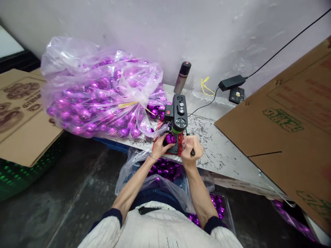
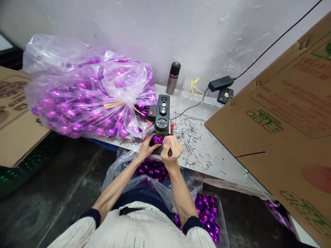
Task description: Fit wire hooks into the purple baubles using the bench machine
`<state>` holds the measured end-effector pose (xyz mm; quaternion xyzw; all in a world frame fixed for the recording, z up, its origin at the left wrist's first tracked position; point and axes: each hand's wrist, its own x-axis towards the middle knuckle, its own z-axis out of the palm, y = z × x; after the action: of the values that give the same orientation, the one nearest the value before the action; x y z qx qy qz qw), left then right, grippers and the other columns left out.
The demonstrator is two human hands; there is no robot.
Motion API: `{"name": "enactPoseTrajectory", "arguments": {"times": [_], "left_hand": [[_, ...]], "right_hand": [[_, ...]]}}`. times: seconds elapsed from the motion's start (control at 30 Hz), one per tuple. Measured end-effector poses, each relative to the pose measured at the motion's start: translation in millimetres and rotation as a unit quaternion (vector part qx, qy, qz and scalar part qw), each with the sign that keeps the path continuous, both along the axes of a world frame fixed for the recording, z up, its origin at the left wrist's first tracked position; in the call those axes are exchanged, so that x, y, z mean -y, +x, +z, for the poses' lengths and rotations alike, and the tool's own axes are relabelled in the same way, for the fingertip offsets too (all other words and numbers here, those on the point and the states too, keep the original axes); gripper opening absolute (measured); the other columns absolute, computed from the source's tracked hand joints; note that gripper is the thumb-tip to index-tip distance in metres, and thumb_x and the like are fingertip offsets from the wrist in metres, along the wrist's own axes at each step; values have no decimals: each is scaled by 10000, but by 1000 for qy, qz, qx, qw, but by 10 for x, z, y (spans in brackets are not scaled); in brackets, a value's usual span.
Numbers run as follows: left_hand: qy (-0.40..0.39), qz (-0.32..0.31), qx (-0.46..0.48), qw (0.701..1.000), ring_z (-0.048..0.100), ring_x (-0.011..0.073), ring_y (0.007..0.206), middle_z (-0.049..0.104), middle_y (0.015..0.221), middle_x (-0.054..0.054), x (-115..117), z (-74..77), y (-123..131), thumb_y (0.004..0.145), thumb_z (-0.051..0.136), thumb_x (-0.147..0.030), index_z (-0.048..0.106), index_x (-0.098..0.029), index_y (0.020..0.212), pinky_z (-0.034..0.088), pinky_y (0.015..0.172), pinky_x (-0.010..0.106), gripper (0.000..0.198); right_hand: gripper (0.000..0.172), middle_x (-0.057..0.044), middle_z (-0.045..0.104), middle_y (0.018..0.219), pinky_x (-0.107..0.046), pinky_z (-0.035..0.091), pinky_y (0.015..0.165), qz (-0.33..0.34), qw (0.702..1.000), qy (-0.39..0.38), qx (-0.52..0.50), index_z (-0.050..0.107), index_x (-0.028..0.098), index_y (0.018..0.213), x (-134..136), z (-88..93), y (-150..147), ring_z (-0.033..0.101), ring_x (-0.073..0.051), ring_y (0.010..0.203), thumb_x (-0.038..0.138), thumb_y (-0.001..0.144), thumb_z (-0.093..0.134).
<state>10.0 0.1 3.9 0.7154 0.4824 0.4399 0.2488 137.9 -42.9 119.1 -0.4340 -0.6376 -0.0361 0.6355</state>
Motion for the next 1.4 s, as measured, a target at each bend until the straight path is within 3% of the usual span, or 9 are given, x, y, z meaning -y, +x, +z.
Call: {"name": "enactPoseTrajectory", "arguments": {"times": [0.13, 0.33, 0.43, 0.53, 0.63, 0.8, 1.1, 1.23, 1.4], "left_hand": [[84, -33, -49, 995, 649, 319, 1258, 678, 1322, 183, 449, -14, -118, 846, 735, -540, 554, -184, 1403, 503, 1093, 523, 685], [138, -93, -146, 975, 745, 312, 1022, 742, 1152, 169, 1107, -301, -311, 761, 725, -675, 649, -200, 1297, 628, 842, 428, 721], [149, -27, -74, 986, 743, 261, 988, 760, 1048, 123, 658, -95, -346, 917, 631, -561, 684, -205, 1206, 615, 892, 404, 462], [103, 88, -45, 990, 707, 242, 1084, 743, 1107, 125, -251, 380, -375, 1046, 424, -329, 684, -193, 1173, 552, 1012, 426, 320], [-88, 179, -132, 971, 682, 311, 1153, 726, 1163, 199, -1101, 796, -396, 1027, 442, -290, 660, -128, 1214, 507, 1032, 465, 330], [-257, 210, -161, 929, 663, 433, 1177, 714, 1131, 310, -1606, 904, -380, 1000, 510, -395, 698, -60, 1124, 488, 991, 539, 404], [-257, 85, 27, 962, 720, 226, 1058, 691, 1303, 148, -1343, 797, -564, 884, 697, -284, 545, -151, 1389, 586, 900, 337, 544], [-235, 44, 327, 914, 722, 215, 1069, 640, 1374, 146, -868, 822, -813, 978, 576, -395, 485, -199, 1440, 623, 893, 377, 510], [-226, 30, 368, 901, 731, 232, 1064, 698, 1281, 119, -63, 563, -724, 955, 605, -488, 534, -234, 1406, 630, 907, 402, 523]], "right_hand": [[321, 14, 533, 657, -295, 430, 626, 11, 998, -55, -24, 474, 223, 684, 37, 262, -23, 554, -130, 643, 188, 999, 427], [291, 7, 563, 676, -295, 426, 610, 30, 999, -16, -5, 496, 221, 697, 76, 65, -15, 562, -136, 644, 108, 958, 433], [286, 7, 564, 664, -300, 424, 599, 26, 1000, -11, 0, 499, 224, 698, 78, 2, -14, 566, -144, 635, 99, 947, 438], [286, 11, 561, 659, -296, 421, 595, 24, 1000, -9, 0, 491, 225, 693, 80, 7, -21, 565, -143, 629, 91, 941, 443], [283, 13, 560, 668, -287, 422, 597, 21, 1000, -13, 3, 484, 224, 700, 87, 22, -27, 562, -136, 634, 77, 938, 440], [280, 12, 557, 671, -282, 442, 607, 27, 999, -16, 15, 491, 222, 707, 100, 19, -22, 571, -134, 648, 65, 932, 435], [279, 15, 552, 647, -287, 429, 585, 28, 999, -8, 26, 502, 226, 702, 94, 11, -15, 565, -139, 632, 81, 931, 435], [285, 11, 559, 656, -292, 432, 597, 26, 999, -10, 23, 498, 226, 698, 94, 51, -19, 564, -138, 633, 84, 935, 429], [289, 9, 552, 666, -293, 405, 602, 32, 999, -23, -6, 485, 224, 694, 62, 184, -19, 543, -130, 633, 104, 954, 448]]}}
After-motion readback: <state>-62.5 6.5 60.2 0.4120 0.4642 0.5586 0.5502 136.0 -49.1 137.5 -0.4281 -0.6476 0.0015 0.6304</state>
